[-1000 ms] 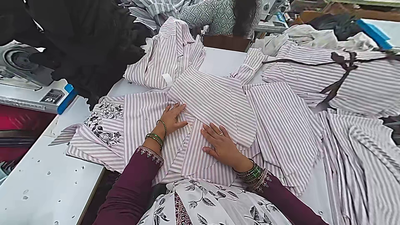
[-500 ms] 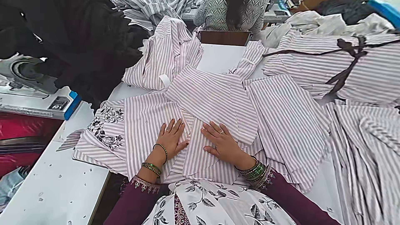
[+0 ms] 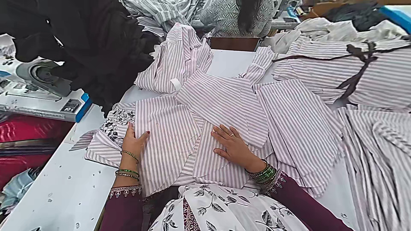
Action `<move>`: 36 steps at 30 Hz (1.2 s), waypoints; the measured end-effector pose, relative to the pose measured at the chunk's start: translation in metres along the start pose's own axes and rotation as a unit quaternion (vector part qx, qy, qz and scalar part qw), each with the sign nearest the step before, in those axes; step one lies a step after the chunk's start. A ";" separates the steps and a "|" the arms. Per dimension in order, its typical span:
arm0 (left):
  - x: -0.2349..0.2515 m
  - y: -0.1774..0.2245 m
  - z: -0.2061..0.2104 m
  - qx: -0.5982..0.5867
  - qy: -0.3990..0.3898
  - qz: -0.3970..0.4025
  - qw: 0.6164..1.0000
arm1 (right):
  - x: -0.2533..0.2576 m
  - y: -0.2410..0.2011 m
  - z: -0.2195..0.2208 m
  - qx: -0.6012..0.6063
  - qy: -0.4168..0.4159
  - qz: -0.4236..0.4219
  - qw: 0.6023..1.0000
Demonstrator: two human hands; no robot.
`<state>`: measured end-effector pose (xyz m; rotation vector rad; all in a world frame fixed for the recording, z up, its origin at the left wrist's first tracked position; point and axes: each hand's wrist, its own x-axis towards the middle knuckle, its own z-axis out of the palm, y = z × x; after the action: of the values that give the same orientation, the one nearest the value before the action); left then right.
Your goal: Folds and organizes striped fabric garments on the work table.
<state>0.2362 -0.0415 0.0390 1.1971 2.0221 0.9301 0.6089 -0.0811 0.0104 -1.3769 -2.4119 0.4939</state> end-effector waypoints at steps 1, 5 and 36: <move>0.001 -0.003 0.001 -0.038 0.005 -0.008 0.999 | -0.001 0.001 0.001 -0.001 0.015 -0.007 1.000; 0.003 -0.003 0.002 -0.081 0.001 -0.007 0.997 | -0.007 -0.001 0.013 -0.008 0.160 -0.080 0.984; 0.005 -0.014 -0.004 -0.091 -0.060 0.040 0.993 | -0.037 -0.027 0.028 0.054 0.123 -0.034 0.990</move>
<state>0.2245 -0.0432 0.0295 1.2114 1.7657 1.0311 0.5944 -0.1296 -0.0060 -1.2292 -2.1926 0.4050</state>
